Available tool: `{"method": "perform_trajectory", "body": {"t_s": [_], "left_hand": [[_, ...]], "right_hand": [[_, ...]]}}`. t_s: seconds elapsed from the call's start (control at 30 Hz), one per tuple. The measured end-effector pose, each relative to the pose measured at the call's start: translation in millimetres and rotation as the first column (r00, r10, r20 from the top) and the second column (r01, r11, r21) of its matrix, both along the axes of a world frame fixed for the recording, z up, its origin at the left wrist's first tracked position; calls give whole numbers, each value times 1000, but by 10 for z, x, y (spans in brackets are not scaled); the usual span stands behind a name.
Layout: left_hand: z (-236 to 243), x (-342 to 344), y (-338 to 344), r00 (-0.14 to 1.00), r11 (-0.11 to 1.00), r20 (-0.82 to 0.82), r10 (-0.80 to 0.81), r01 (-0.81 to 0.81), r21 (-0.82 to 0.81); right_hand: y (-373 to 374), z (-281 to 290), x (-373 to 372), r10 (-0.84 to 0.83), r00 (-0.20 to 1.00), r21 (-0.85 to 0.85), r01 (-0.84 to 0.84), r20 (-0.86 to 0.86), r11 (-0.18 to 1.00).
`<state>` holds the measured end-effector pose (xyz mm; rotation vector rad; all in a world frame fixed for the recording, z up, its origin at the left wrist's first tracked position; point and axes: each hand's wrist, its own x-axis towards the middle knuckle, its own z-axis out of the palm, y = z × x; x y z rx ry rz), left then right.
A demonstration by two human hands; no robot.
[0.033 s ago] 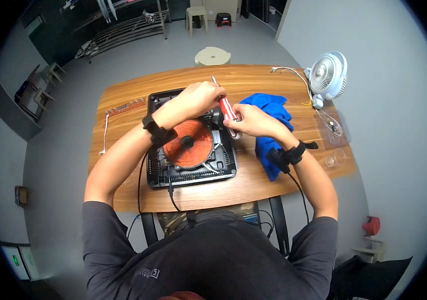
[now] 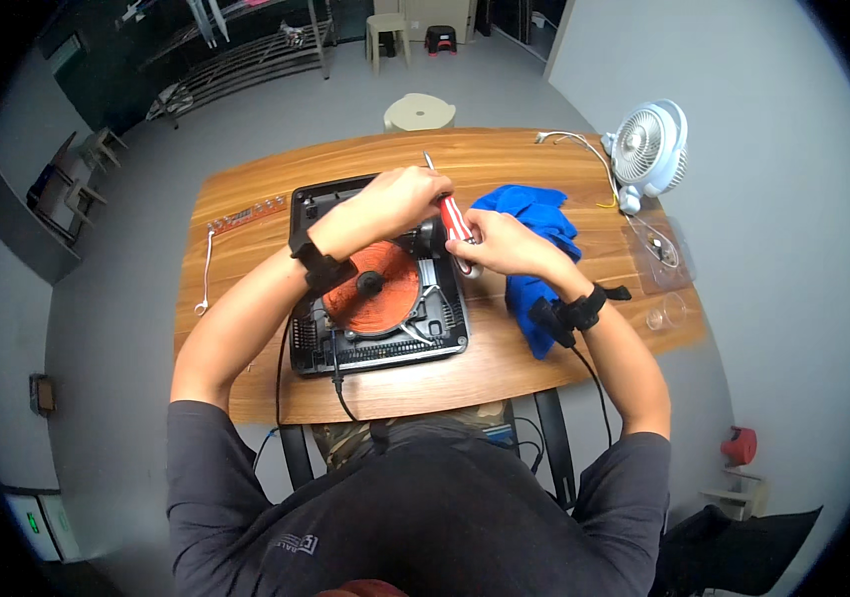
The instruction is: The person uses a screwdriver to tighten screws on the internal components of a disassembled electronic device, then closes the casing and secures the bottom screws. The device is placed on a wooden table with tools and a cloth nearby.
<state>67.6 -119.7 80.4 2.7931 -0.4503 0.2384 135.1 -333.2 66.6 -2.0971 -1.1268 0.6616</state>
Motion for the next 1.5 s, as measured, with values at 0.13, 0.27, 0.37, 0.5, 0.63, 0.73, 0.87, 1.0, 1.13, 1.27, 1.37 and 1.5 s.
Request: {"method": "perform_trajectory", "body": {"t_s": [0.13, 0.27, 0.37, 0.5, 0.63, 0.73, 0.87, 1.0, 1.13, 1.27, 1.37, 1.5], "left_hand": [[-205, 95, -178, 998, 998, -36, -51, 50, -31], [-221, 10, -224, 995, 999, -88, -43, 41, -25], [-217, -62, -92, 996, 999, -84, -24, 21, -45], [-189, -241, 224, 991, 996, -115, 67, -74, -53], [-243, -492, 551, 971, 980, -161, 176, -188, -64], [-298, -765, 773, 956, 970, -214, 200, -224, -93], [-349, -1055, 892, 951, 959, -215, 221, -252, -132], [-344, -1290, 961, 932, 947, -248, 263, -298, -118], [-295, -1406, 1068, 918, 932, -243, 313, -346, -107], [-342, -1569, 1231, 884, 894, -232, 406, -437, -101], [-401, -1674, 1298, 878, 884, -250, 409, -449, -131], [-544, -1759, 1319, 909, 903, -223, 352, -392, -173]], "right_hand": [[-205, -217, 104, -84, 995, -106, 89, 48, 990], [-304, -455, 149, -147, 986, -127, 157, 83, 979], [-305, -614, 165, -149, 985, -146, 161, 87, 976], [-279, -695, 157, -154, 981, -170, 173, 120, 970], [-264, -702, 145, -207, 978, -219, 206, 19, 954], [-207, -688, 131, -213, 977, -259, 205, -3, 944], [-186, -761, 143, -217, 976, -308, 206, -1, 929], [-150, -812, 163, -208, 978, -330, 204, 22, 922], [-200, -906, 194, -110, 973, -286, 167, 204, 943], [-187, -884, 147, -119, 955, -267, 194, 273, 944], [-166, -900, 138, -98, 942, -252, 184, 321, 950], [-133, -837, 108, -73, 949, -266, 159, 305, 951]]}}
